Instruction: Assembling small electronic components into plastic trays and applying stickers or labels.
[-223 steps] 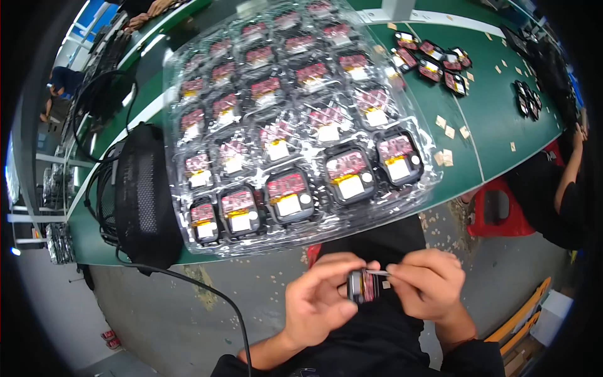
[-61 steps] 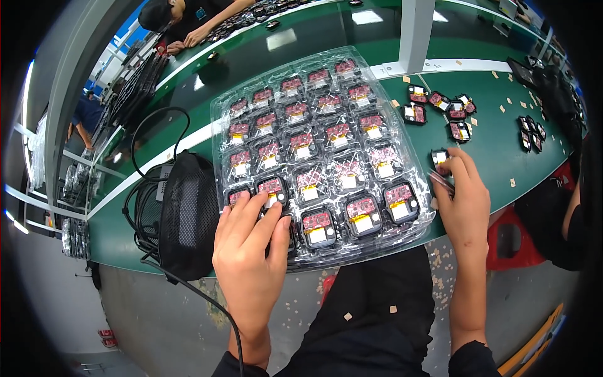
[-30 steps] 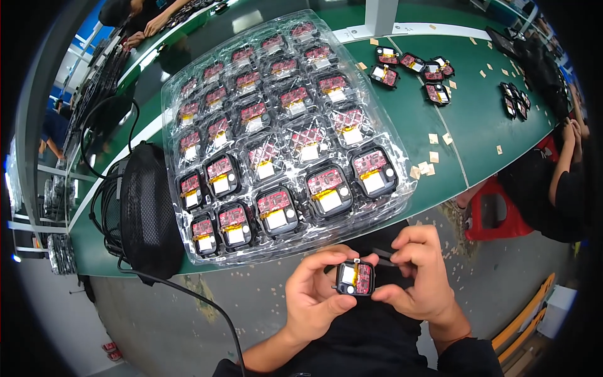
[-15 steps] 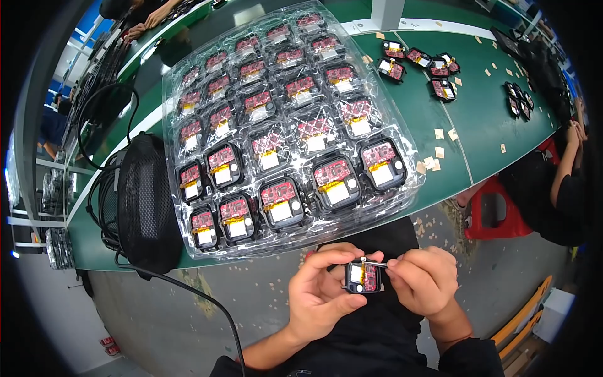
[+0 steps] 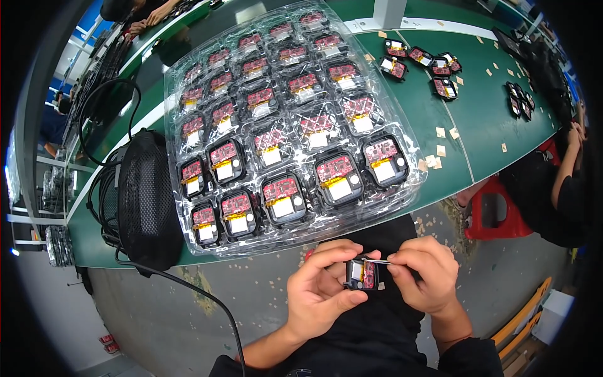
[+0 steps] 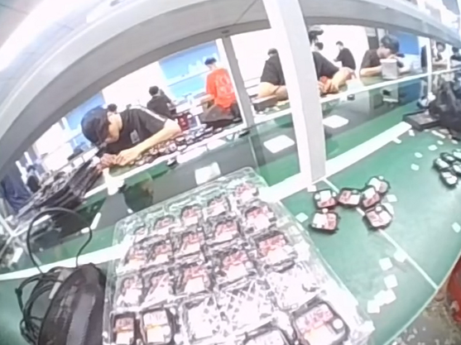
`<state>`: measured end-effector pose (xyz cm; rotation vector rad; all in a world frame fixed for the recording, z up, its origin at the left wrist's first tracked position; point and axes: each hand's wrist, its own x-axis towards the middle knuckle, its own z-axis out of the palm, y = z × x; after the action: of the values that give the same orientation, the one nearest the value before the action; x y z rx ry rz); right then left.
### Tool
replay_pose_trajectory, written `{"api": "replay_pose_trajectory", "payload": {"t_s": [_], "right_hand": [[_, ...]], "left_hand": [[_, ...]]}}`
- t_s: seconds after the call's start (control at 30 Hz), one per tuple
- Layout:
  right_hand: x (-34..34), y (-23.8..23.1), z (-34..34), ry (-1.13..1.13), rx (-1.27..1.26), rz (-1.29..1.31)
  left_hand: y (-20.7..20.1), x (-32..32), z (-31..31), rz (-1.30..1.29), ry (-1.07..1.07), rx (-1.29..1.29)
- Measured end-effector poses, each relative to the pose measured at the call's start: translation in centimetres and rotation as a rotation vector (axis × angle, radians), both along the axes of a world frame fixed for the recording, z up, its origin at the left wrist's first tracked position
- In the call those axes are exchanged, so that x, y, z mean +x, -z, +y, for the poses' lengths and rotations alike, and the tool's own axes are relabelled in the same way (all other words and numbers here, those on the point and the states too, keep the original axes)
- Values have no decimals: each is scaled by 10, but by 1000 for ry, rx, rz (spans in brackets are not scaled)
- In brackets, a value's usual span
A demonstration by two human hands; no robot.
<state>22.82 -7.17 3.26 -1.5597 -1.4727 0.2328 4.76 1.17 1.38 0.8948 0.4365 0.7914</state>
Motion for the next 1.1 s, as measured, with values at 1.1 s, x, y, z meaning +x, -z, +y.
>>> {"api": "replay_pose_trajectory", "payload": {"t_s": [1.1], "right_hand": [[-12,7,-2,95,57,-104]], "left_hand": [[-17,5,-6,53,-52,-92]]}}
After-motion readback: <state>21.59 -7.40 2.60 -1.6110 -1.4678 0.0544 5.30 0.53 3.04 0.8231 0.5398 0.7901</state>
